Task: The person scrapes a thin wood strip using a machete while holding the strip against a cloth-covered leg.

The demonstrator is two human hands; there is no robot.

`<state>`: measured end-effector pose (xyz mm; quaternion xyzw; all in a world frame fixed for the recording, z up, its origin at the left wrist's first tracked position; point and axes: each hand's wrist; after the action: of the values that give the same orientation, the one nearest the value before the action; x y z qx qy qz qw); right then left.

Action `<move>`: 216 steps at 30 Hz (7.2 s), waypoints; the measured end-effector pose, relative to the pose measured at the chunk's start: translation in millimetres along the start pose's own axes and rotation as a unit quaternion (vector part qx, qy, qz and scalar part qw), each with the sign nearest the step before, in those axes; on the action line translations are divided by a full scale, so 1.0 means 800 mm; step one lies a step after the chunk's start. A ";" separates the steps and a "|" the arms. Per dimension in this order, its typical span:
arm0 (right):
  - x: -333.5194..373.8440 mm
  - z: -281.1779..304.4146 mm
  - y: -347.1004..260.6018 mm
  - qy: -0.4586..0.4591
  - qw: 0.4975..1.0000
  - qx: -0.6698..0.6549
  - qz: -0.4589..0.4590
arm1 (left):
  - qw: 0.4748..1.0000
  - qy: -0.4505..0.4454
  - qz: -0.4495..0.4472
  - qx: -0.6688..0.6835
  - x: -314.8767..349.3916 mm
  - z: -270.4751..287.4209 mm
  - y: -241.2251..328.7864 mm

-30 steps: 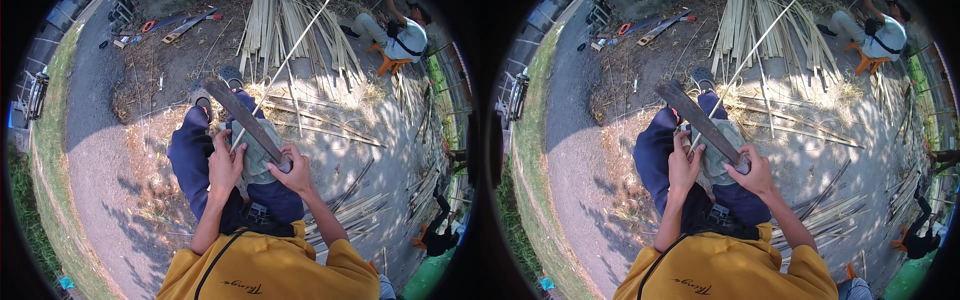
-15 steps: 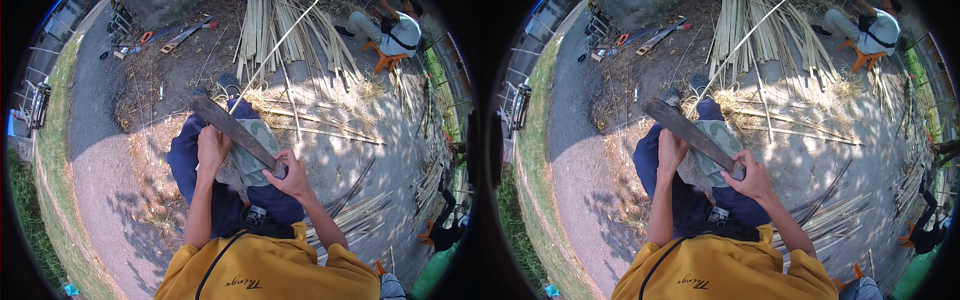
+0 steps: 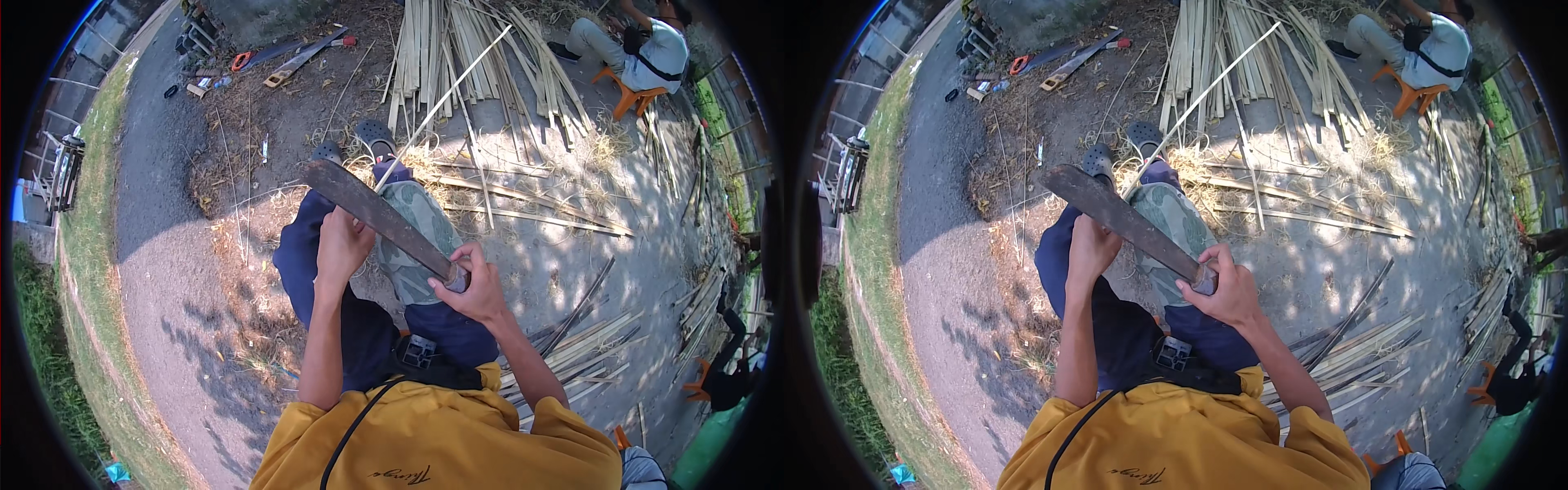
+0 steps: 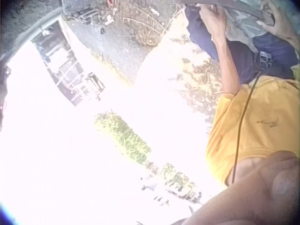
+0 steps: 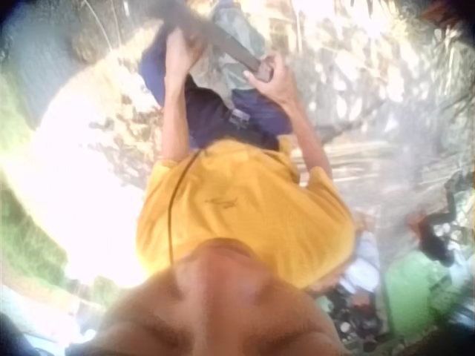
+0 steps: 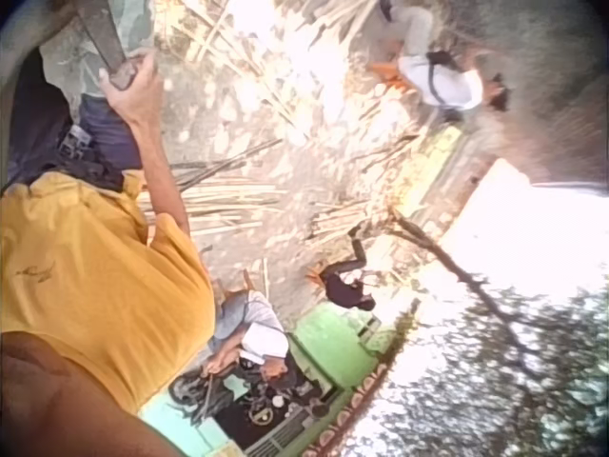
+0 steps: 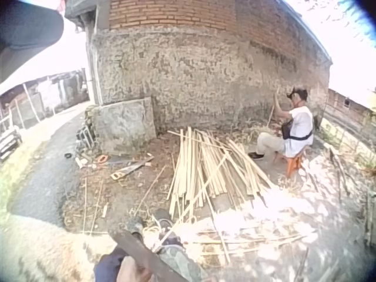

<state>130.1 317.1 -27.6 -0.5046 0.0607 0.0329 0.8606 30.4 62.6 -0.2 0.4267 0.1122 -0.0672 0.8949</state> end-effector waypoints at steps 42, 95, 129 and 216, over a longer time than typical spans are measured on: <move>-0.009 0.011 -0.008 -0.096 0.992 0.079 -0.012 | 0.756 -0.274 0.414 0.427 0.127 -0.024 0.029; 0.174 -0.049 0.367 0.010 0.904 0.217 -0.369 | 0.983 0.042 0.167 0.057 0.094 0.044 0.035; -0.004 0.160 0.108 -0.026 0.977 -0.145 -0.158 | 0.997 0.001 0.068 -0.024 0.054 0.009 0.023; -0.142 0.116 0.062 -0.154 0.983 0.087 -0.050 | 0.954 0.162 0.136 0.212 0.060 0.048 -0.020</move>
<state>18.7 423.0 -9.8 -0.4189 -0.0957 0.0616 0.9009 78.9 21.5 -1.1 0.6228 0.1801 0.1025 0.7544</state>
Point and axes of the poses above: each hand's wrist, its own x-axis away from the middle knuckle, its own z-axis out of the back of the hand, y = z × x, and after that the axes turned 6 degrees about y, right-handed
